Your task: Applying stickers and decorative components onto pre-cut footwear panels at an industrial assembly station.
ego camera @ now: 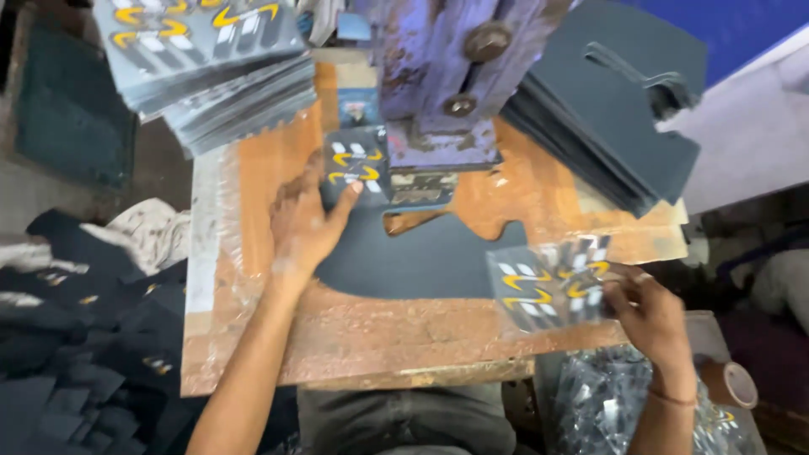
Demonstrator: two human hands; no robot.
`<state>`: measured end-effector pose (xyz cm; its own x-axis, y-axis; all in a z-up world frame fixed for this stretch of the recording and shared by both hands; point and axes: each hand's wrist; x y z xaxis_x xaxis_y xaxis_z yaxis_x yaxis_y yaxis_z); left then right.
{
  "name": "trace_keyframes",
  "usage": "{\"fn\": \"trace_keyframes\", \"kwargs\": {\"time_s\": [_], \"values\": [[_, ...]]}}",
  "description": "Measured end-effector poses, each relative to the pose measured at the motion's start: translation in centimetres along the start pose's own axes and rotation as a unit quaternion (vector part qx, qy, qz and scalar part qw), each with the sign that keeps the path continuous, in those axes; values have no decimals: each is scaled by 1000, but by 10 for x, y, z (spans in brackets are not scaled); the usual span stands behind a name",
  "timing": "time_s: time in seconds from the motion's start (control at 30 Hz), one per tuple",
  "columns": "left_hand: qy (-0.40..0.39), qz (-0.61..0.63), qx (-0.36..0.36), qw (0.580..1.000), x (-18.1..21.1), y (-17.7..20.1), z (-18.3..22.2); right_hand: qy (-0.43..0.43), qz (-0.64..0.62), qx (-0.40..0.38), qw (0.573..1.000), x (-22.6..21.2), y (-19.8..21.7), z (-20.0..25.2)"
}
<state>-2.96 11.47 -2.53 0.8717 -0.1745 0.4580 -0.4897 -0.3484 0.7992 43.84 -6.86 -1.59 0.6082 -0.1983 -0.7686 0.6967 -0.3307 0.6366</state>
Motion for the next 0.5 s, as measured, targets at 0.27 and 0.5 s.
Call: {"fn": "trace_keyframes", "kwargs": {"time_s": [0.27, 0.5], "values": [[60, 90, -34, 993, 36, -9, -16, 319, 152, 217, 910, -147, -4, -64], [31, 64, 50, 996, -72, 73, 83, 310, 213, 155, 914, -128, -50, -193]]}}
Point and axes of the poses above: each hand's wrist, its own z-axis away from the middle knuckle, its own y-axis out of the back of the hand, x = y × z, and after that the axes turned 8 degrees about x, right-handed
